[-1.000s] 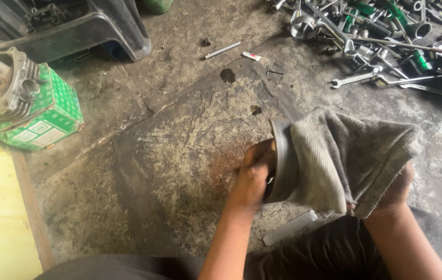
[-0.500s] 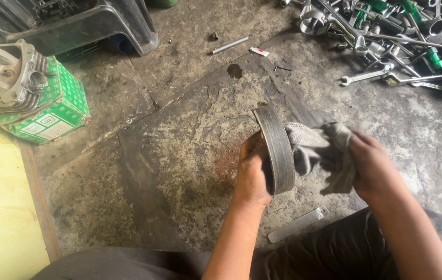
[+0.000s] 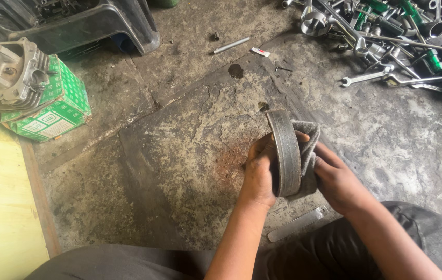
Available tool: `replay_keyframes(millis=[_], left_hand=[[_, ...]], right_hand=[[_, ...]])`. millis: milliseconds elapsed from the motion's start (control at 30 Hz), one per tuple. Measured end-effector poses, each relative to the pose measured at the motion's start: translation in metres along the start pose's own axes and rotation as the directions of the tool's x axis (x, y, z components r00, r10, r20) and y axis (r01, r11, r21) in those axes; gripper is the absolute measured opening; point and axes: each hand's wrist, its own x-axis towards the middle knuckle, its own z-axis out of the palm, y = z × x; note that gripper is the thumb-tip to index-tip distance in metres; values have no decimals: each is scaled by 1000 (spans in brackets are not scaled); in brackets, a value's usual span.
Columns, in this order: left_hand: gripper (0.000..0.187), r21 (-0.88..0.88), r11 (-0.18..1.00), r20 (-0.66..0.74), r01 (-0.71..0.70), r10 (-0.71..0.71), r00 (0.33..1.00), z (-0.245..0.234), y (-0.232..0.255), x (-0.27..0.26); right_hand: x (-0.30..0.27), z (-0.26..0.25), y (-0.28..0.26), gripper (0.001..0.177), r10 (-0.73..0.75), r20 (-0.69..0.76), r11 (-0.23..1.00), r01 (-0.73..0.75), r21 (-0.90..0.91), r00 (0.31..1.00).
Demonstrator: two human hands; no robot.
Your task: The person sits on the floor and cleans a curved metal part using a cloth and a small metal file. They wipe the part repeatedly and then use the file to scrape the surface, removing residue.
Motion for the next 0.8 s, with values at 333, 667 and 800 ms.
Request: replay_keyframes(millis=[333, 667, 800], left_hand=[[36, 42, 999, -55, -18, 21, 998, 4, -4, 18], [39, 184, 973, -279, -139, 187, 942, -50, -9, 44], [35, 226, 973, -363, -37, 120, 924, -48, -6, 41]], right_hand=[[26, -12, 6, 53, -64, 48, 998, 63, 10, 997], [40, -40, 24, 47, -23, 218, 931, -59, 361, 976], [26, -90, 36, 42, -300, 730, 852, -171, 494, 615]])
